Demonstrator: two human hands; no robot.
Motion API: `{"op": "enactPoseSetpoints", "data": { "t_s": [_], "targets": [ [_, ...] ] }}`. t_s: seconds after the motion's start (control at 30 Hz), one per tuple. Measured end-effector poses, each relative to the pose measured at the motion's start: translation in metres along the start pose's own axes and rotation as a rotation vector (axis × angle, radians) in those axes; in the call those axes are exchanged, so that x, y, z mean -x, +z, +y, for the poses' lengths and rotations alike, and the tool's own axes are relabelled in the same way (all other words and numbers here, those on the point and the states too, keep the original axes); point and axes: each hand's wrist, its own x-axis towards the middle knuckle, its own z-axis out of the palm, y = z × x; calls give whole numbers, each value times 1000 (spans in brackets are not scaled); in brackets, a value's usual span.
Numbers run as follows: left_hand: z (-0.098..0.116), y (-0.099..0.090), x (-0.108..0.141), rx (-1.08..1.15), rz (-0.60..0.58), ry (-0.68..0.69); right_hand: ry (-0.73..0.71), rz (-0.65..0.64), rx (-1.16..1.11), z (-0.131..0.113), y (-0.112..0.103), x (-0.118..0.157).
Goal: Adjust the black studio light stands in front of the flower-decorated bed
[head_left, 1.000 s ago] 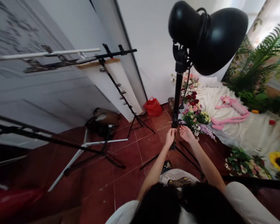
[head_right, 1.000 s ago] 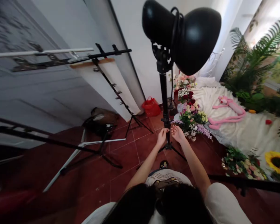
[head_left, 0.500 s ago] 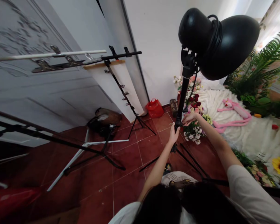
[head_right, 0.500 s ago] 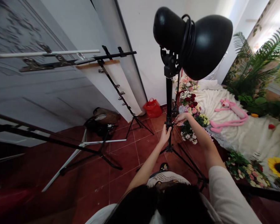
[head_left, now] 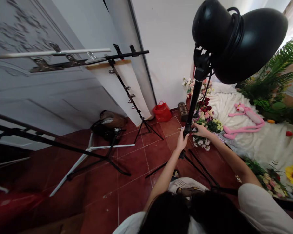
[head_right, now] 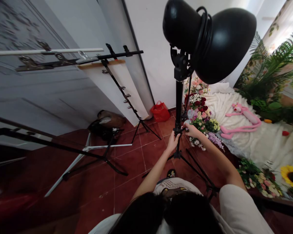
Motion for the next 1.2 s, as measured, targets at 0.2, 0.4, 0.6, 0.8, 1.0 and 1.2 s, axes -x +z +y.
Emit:
{"op": "enactPoseSetpoints", "data": {
  "t_s": [0.2,0.4,0.6,0.8,1.0,1.2],
  "targets": [
    [-5,6,3,46,20,15,38,398,64,-33,54,21],
    [-6,7,4,81,47,-29,147,602,-75,-62,83,1],
    [0,9,-6,82,54,-65,45,819,-185,-96,22,-21],
    [-2,23,-14,58,116,-22,1,745,-276,-108,-15,-28],
    [-3,26,-13,27,161,-21,14,506,-459,-44,2,-4],
    [-3,26,-13,4,158,-17,188,387,-478,16,53,15]
  ]
}}
